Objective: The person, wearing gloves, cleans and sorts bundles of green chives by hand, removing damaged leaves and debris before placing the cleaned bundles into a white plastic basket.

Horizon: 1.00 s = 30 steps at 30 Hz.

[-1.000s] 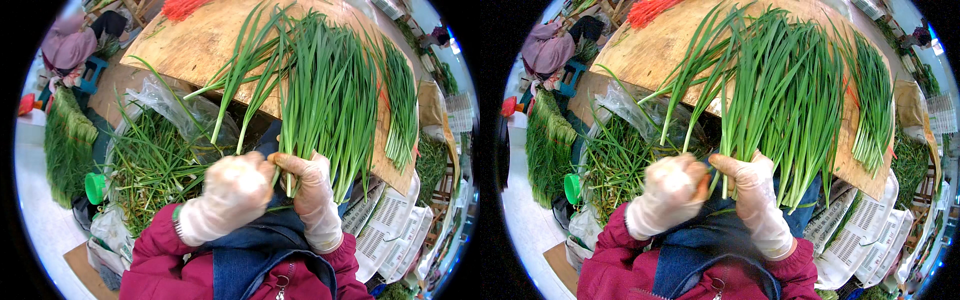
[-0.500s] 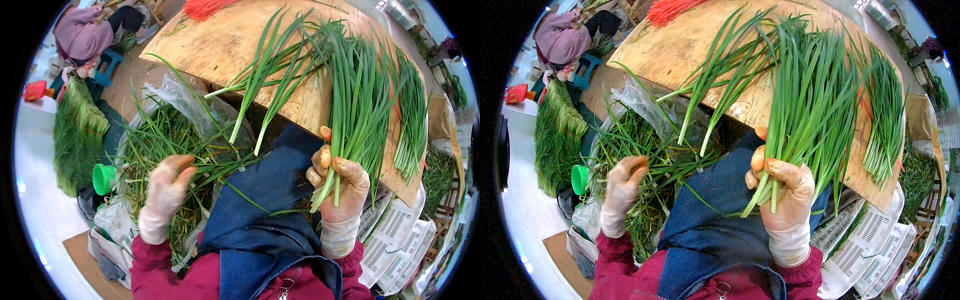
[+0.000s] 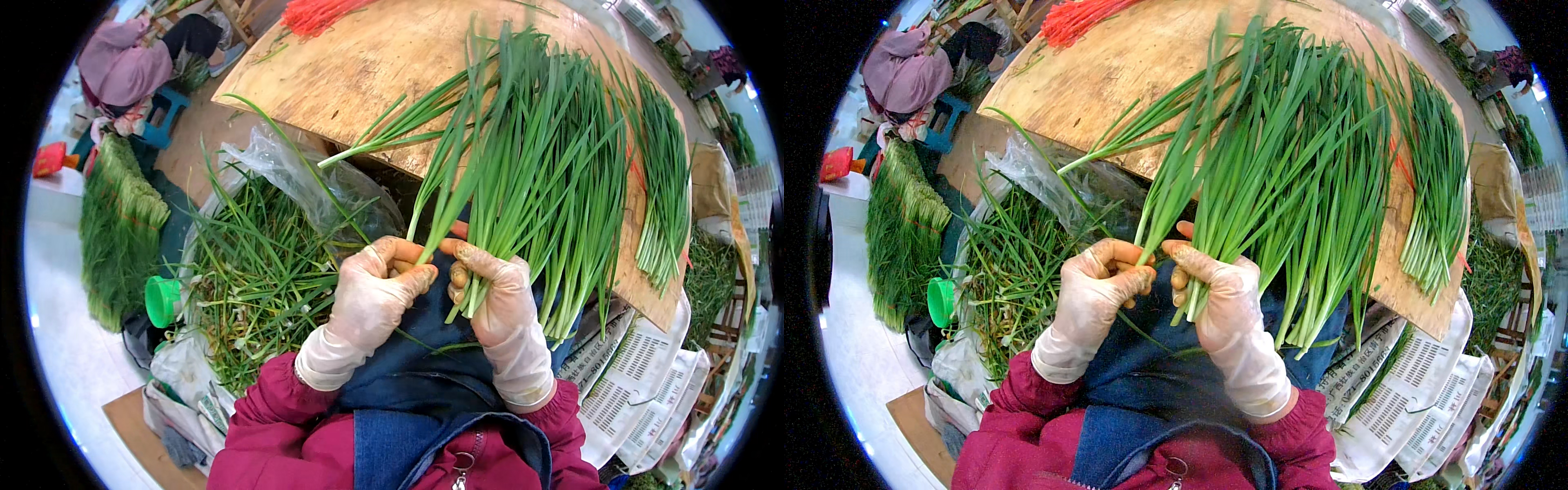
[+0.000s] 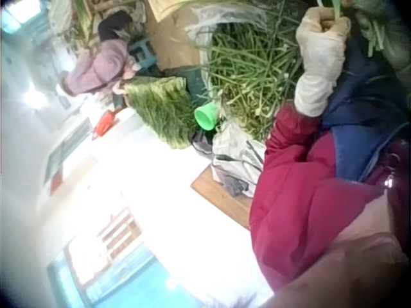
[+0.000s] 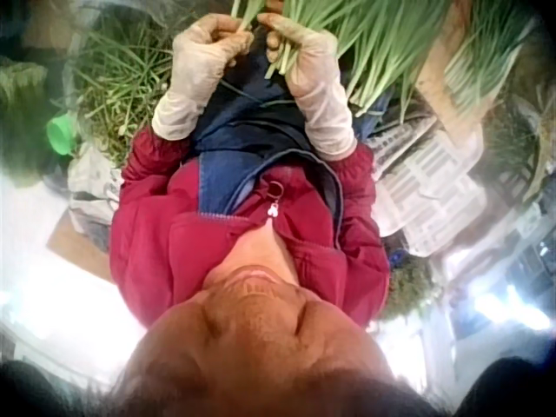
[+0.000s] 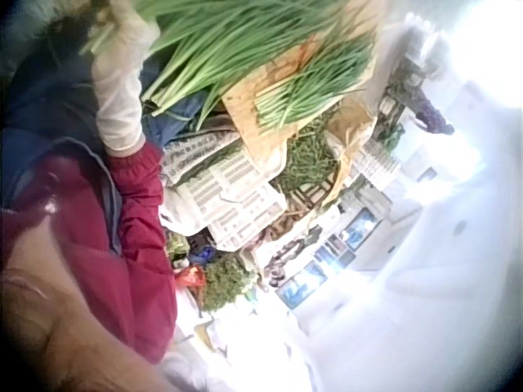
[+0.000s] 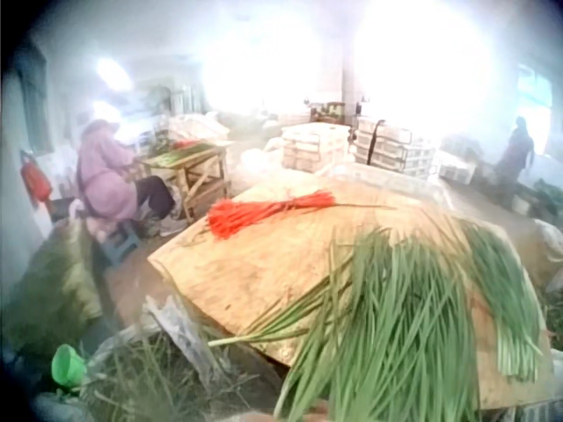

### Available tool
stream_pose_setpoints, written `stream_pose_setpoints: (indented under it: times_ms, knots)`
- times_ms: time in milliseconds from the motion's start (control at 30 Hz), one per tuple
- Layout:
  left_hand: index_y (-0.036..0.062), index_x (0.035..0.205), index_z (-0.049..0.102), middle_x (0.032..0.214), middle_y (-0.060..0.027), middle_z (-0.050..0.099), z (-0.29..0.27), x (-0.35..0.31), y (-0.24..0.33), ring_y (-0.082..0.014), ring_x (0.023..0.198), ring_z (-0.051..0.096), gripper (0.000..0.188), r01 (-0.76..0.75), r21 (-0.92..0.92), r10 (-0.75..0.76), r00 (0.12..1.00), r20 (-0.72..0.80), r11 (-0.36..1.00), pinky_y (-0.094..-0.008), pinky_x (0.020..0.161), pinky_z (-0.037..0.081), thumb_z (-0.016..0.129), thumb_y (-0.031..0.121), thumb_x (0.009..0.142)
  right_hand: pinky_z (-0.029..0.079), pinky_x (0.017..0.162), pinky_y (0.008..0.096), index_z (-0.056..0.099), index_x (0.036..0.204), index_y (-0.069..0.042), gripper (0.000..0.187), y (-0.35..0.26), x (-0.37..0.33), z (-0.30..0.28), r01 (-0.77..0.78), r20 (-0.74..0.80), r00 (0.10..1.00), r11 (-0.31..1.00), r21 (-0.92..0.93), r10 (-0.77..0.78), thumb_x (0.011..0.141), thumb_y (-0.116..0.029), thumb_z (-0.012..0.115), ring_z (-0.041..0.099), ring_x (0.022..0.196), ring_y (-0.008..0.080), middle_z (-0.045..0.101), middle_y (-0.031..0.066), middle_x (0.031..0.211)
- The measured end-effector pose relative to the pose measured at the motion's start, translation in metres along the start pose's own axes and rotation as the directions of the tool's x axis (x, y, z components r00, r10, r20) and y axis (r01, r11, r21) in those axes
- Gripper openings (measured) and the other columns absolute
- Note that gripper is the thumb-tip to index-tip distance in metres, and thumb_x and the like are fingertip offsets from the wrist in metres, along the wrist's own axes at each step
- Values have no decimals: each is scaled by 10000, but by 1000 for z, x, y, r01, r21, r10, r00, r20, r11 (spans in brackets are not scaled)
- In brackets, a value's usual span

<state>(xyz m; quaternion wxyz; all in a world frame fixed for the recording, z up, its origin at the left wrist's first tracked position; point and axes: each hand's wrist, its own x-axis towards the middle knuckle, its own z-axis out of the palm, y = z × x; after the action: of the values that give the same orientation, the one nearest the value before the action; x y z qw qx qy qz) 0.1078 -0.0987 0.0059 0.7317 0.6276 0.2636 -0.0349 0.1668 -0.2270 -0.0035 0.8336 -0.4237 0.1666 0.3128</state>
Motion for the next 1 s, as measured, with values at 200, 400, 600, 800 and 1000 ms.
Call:
stream_pose_setpoints:
  times_ms: [200,400,600,800,1000]
  knots:
    - [9,834,559,673,-17,564,12,-3,0,-54,559,480,140,13,-74,-3,991,132,997,-179,520,389,641,81,745,382,365,191,555,967,30,277,-2,-2,3,29,-29,999,999,-36,-30,706,-11,641,480,452,83,562,40,655]
    - [-15,768,557,675,-25,572,12,9,7,-61,577,481,123,-3,-22,6,986,166,1000,-192,534,402,609,96,781,382,365,186,563,967,23,239,-3,-7,5,38,-59,997,999,-29,-40,752,-74,606,479,442,83,607,78,721]
    - [3,771,564,647,-19,552,15,9,8,-53,530,460,95,34,-13,-31,988,149,999,-178,461,355,591,92,789,385,363,186,583,932,26,205,-4,-8,2,70,-51,996,995,-75,-74,765,-92,585,483,436,86,613,88,727]
    - [-1,786,572,646,-9,547,25,11,2,-44,521,455,55,-131,-55,136,987,83,990,-166,470,354,577,54,788,392,347,201,549,966,70,235,-8,-12,2,103,-78,989,968,-227,-123,766,-54,544,478,437,102,607,117,769]
    - [-10,835,585,658,-20,561,14,11,-2,-49,530,467,92,-67,-41,69,996,64,997,-180,485,384,547,70,810,364,357,196,611,848,36,154,-4,-12,4,79,-153,983,982,-170,-105,757,-83,575,456,377,104,534,46,524]
